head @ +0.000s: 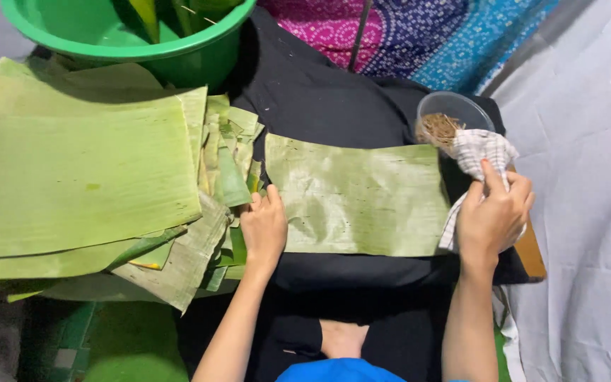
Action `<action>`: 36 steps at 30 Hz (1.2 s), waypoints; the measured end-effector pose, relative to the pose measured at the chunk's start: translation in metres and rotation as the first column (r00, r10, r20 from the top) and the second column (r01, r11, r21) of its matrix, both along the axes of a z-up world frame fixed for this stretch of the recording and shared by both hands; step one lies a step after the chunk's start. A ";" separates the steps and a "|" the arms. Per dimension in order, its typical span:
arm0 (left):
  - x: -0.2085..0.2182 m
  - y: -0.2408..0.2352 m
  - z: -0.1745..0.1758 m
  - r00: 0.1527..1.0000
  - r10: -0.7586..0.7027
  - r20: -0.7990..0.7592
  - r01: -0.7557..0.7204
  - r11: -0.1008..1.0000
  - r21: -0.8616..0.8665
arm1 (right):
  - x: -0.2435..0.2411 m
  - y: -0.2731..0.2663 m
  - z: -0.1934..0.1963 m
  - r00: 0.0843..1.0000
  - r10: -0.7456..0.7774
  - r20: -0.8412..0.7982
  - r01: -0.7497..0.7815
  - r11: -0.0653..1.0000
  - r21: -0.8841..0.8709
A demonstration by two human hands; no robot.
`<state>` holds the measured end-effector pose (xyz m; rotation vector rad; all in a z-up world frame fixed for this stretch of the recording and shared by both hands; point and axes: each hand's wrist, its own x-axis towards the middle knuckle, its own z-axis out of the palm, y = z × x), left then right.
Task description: Folding banana leaves into cones and securing them with small wooden sticks.
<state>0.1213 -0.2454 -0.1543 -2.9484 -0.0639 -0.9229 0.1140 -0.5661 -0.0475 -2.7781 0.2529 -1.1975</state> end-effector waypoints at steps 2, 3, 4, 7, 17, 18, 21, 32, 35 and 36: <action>-0.003 0.001 0.001 1.000 -0.012 0.000 0.012 1.000 0.007 | -0.003 -0.017 -0.017 0.998 -0.030 -0.058 0.031 0.999 0.014; -0.002 0.001 0.002 1.000 -0.012 0.004 0.011 1.000 0.017 | -0.001 -0.026 -0.024 0.993 -0.047 -0.113 0.051 0.998 0.030; 0.000 0.000 0.002 1.000 -0.018 0.004 0.018 1.000 0.015 | -0.004 -0.027 -0.025 0.992 -0.054 -0.112 0.057 0.998 0.028; -0.001 0.000 -0.001 1.000 0.006 -0.002 -0.006 0.999 0.050 | -0.014 -0.032 -0.026 0.987 -0.086 -0.133 0.096 0.993 0.070; -0.001 0.003 -0.001 1.000 -0.001 0.031 -0.001 0.998 0.068 | -0.026 0.024 0.035 0.933 0.238 0.268 -0.284 0.947 0.148; 0.000 0.003 0.001 0.997 0.000 0.073 -0.008 0.993 0.114 | -0.020 0.041 0.027 0.908 0.366 0.203 -0.412 0.870 0.270; 0.000 0.003 0.003 0.998 0.011 0.054 -0.017 0.993 0.113 | 0.002 0.128 -0.030 0.829 0.557 0.053 -0.544 0.781 0.307; 0.000 0.004 0.004 0.999 0.013 0.053 -0.020 0.989 0.145 | 0.042 0.119 -0.121 0.868 0.321 -0.378 -0.326 0.944 0.053; 0.000 0.002 0.004 0.999 0.015 0.050 -0.022 0.990 0.138 | 0.054 0.066 -0.134 0.922 0.220 -0.319 -0.233 0.972 -0.002; 0.000 0.003 0.003 0.999 0.019 0.048 -0.026 0.991 0.134 | 0.057 0.049 -0.139 0.939 0.171 -0.298 -0.185 0.983 -0.017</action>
